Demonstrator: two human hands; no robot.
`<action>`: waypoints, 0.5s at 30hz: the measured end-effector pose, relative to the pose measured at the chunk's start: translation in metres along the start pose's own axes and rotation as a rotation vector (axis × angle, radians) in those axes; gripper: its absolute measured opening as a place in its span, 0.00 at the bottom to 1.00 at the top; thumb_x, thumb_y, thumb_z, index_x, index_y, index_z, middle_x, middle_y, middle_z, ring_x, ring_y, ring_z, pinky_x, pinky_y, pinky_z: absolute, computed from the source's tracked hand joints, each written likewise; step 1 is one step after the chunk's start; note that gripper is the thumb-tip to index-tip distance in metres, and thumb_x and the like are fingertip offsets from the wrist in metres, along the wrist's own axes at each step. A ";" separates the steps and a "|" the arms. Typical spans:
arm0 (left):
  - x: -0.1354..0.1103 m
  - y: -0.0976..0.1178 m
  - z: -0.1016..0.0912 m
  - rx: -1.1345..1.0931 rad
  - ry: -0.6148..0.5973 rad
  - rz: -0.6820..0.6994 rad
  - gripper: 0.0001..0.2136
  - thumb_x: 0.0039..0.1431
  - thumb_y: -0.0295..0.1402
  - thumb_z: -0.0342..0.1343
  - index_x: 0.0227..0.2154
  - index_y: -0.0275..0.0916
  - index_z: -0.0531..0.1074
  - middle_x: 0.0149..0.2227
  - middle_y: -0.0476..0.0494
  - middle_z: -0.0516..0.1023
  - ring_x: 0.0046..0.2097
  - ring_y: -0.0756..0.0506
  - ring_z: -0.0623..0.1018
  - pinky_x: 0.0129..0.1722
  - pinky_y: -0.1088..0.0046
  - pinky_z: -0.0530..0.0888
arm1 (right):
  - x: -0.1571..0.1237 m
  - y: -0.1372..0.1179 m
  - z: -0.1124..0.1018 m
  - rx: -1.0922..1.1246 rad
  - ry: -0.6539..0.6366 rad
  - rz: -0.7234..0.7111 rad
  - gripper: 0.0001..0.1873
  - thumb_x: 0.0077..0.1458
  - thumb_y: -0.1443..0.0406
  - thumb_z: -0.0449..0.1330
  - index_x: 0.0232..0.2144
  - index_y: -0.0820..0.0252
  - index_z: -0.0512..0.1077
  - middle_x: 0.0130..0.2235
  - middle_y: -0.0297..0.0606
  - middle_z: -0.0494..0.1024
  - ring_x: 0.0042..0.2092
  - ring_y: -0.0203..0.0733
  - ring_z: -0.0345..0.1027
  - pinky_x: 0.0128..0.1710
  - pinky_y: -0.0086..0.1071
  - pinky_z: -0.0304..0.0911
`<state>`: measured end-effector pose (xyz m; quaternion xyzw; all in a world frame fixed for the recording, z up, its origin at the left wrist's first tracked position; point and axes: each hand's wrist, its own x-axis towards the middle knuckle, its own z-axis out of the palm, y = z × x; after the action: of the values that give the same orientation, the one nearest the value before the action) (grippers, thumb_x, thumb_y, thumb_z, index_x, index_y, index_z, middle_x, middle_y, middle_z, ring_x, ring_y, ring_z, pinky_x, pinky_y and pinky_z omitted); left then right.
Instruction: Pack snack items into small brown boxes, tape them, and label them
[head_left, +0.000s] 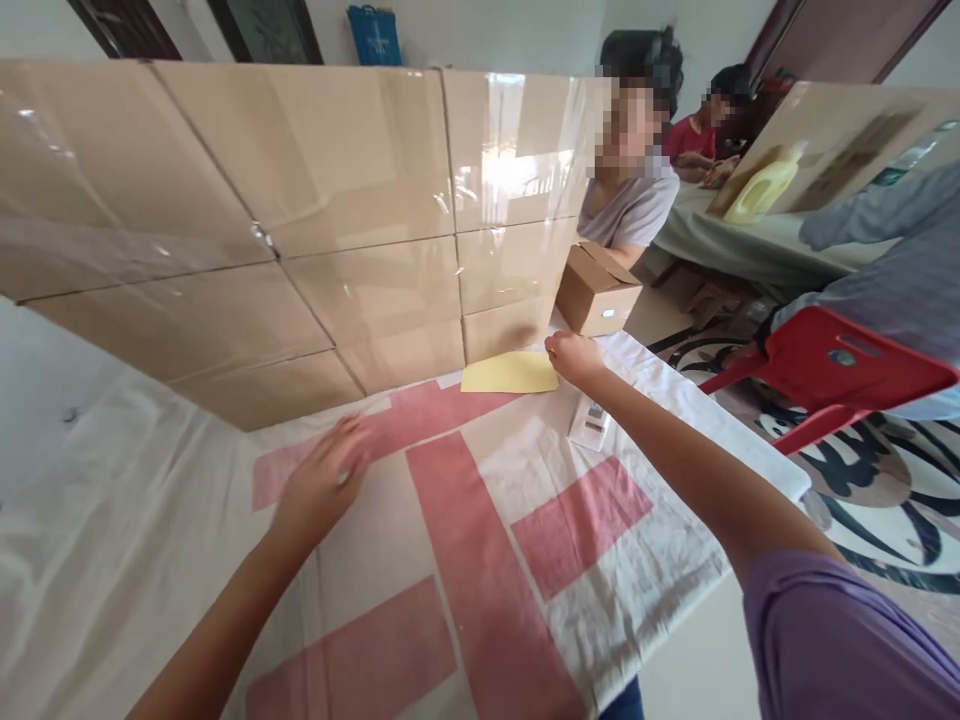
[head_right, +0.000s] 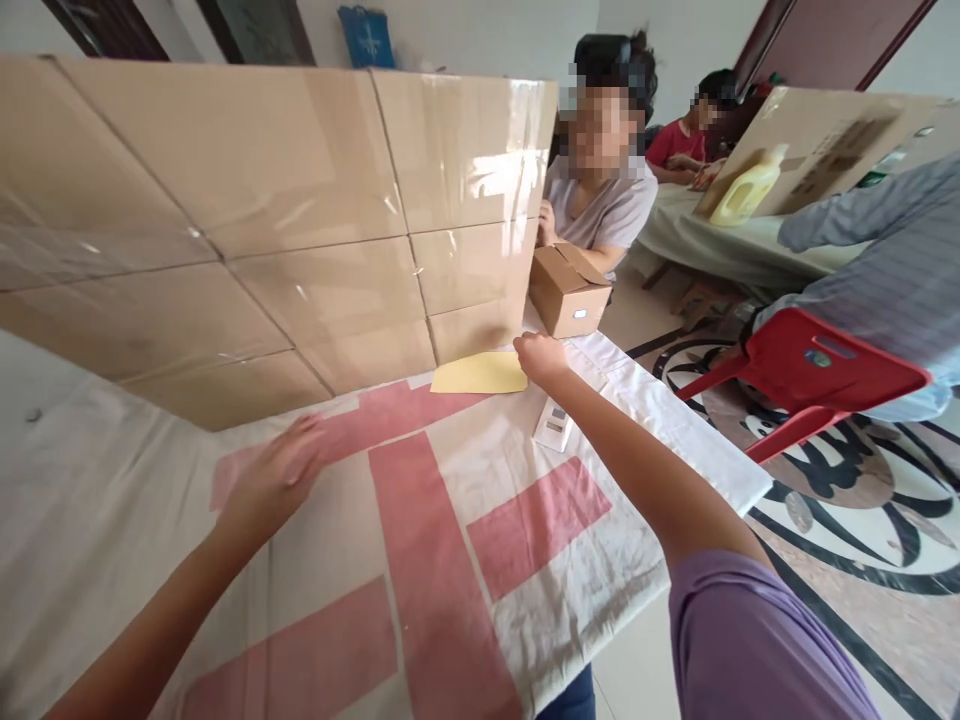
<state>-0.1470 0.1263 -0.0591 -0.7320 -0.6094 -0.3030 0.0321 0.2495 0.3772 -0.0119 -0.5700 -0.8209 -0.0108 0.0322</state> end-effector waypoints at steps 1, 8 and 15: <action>-0.029 -0.017 -0.015 0.026 0.022 -0.049 0.17 0.69 0.40 0.49 0.56 0.45 0.71 0.62 0.39 0.76 0.66 0.36 0.73 0.65 0.49 0.73 | 0.005 -0.001 0.001 0.009 -0.046 -0.018 0.13 0.62 0.70 0.58 0.44 0.58 0.82 0.50 0.47 0.82 0.51 0.51 0.75 0.44 0.35 0.66; -0.159 -0.037 -0.093 0.062 0.193 -0.479 0.24 0.61 0.48 0.51 0.59 0.83 0.62 0.64 0.73 0.70 0.63 0.32 0.74 0.60 0.32 0.74 | 0.013 -0.007 -0.026 0.043 -0.130 -0.060 0.12 0.58 0.73 0.63 0.43 0.64 0.84 0.51 0.53 0.82 0.51 0.49 0.75 0.47 0.33 0.64; -0.160 -0.062 -0.115 -0.104 0.208 -0.766 0.15 0.55 0.54 0.54 0.41 0.59 0.76 0.45 0.51 0.84 0.49 0.30 0.82 0.43 0.43 0.80 | 0.009 -0.120 -0.045 0.130 -0.036 -0.238 0.11 0.64 0.64 0.61 0.34 0.64 0.81 0.41 0.49 0.83 0.39 0.43 0.74 0.40 0.34 0.61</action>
<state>-0.2616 -0.0451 -0.0626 -0.4177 -0.8158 -0.3957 -0.0588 0.1361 0.3407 0.0363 -0.4656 -0.8821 0.0490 0.0530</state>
